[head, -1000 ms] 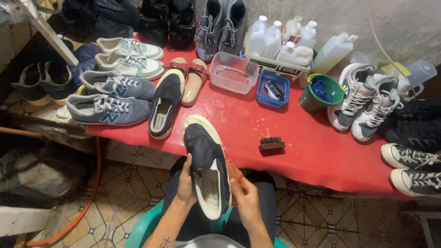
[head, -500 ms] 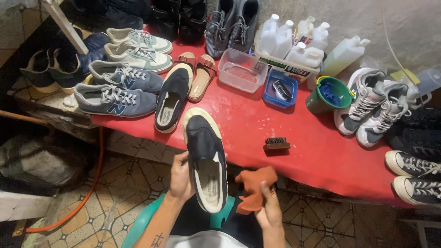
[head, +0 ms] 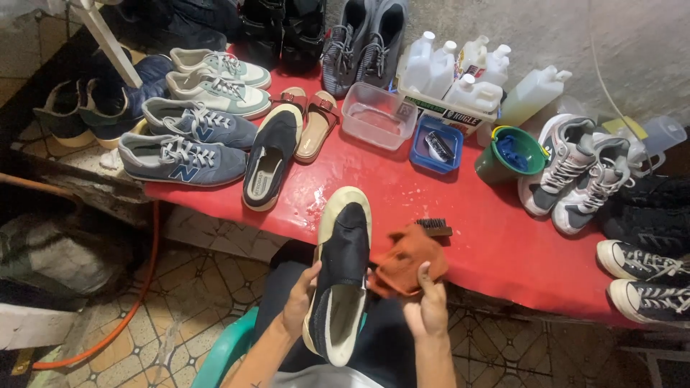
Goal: Scrubbing the rubber sole and heel of a sneaker with a brush and cleaning solution.
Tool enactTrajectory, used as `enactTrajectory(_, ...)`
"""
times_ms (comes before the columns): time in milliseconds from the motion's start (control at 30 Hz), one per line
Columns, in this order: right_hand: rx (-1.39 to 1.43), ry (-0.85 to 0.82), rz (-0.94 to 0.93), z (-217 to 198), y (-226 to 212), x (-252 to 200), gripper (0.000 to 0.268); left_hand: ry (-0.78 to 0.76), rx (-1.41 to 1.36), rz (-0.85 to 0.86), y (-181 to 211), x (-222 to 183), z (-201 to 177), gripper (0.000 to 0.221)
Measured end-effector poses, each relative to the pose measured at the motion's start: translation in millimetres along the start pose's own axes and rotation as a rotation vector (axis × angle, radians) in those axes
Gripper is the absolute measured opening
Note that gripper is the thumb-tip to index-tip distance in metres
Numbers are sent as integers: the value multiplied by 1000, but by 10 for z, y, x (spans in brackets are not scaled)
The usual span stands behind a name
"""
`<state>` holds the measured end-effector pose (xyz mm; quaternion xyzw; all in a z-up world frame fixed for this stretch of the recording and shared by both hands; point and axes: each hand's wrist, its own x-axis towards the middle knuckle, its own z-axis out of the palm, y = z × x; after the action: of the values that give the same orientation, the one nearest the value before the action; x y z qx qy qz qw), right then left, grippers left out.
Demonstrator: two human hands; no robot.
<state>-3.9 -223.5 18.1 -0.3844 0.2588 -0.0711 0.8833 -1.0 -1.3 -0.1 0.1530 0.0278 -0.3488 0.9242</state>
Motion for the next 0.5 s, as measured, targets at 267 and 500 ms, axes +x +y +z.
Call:
enactTrajectory(267,11,-105,-141,414,-366,102,49,66,76,-68,-55,21,15,63)
enactTrajectory(500,-1084,-786,-593,835,-307,-1,50,139,357,80,-84,132,105,71)
